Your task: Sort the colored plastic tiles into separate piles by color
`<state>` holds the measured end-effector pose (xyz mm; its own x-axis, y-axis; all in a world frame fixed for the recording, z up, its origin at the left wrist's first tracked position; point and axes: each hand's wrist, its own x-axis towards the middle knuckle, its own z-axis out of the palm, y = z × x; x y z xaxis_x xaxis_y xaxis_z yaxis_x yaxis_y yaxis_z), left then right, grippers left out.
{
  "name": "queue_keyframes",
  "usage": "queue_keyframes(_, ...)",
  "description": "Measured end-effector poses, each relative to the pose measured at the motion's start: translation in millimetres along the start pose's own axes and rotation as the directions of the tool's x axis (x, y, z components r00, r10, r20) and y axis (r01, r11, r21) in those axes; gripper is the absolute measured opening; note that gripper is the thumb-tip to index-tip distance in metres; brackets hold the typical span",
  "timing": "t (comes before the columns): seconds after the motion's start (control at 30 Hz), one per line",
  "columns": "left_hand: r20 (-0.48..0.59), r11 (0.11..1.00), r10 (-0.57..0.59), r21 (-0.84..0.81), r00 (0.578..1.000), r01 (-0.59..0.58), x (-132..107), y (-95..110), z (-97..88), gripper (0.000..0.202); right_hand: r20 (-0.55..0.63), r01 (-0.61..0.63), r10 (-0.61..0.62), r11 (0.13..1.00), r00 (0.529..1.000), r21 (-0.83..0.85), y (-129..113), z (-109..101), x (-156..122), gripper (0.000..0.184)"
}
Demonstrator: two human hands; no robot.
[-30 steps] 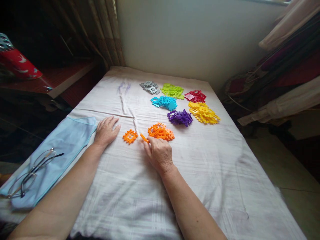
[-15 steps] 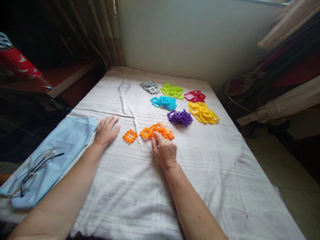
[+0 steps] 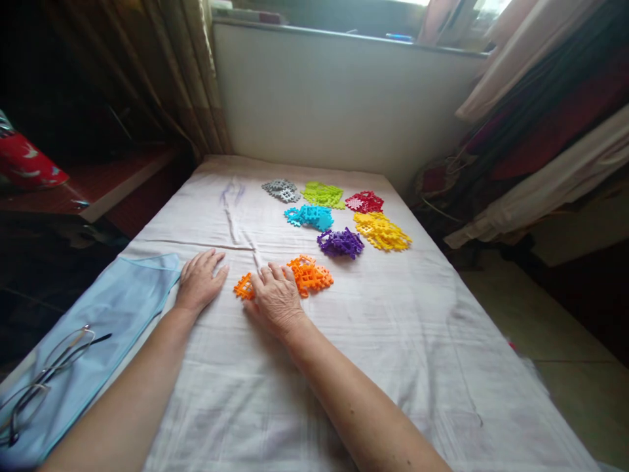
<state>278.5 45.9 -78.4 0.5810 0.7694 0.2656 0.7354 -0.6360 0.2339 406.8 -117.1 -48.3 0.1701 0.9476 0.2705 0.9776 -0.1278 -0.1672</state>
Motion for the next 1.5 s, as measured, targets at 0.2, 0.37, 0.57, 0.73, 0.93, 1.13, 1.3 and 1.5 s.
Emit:
queue_keyframes(0.2,-0.02,1.0,0.004,0.012,1.0,-0.004,0,-1,1.9,0.044,0.048,-0.036,0.035,0.999,0.998,0.017,-5,4,10,0.025)
queue_keyframes(0.37,-0.011,1.0,0.001,0.023,1.0,-0.001,1,0,0.9,0.044,-0.078,-0.036,0.04,0.998,0.996,0.059,3,-2,3,0.027)
queue_keyframes(0.57,-0.008,1.0,0.0,0.028,1.0,0.0,1,0,-0.6,0.043,-0.363,-0.24,0.246,0.969,0.899,0.065,46,-19,-21,0.028)
queue_keyframes(0.73,-0.019,0.999,0.006,0.039,1.0,-0.005,0,0,0.4,0.044,-0.398,-0.301,0.268,0.954,0.877,-0.02,69,-13,-42,0.025)
queue_keyframes(0.93,-0.035,0.999,0.018,0.037,0.999,-0.017,0,-1,0.6,0.043,-0.412,-0.319,0.329,0.943,0.85,0.094,71,-1,-49,0.03)
queue_keyframes(1.13,-0.014,1.0,0.008,0.03,1.0,-0.008,1,-1,-0.4,0.043,-0.381,-0.423,0.623,0.763,0.684,0.489,94,21,-51,0.046)
queue_keyframes(1.3,0.016,0.997,0.009,0.074,1.0,-0.01,-3,3,1.2,0.048,-0.361,-0.45,0.682,0.708,0.636,0.545,104,36,-48,0.049)
queue_keyframes(1.5,0.061,0.991,-0.022,0.132,0.998,0.013,-5,4,0.5,0.058,-0.36,-0.463,0.692,0.701,0.626,0.542,96,39,-37,0.052)
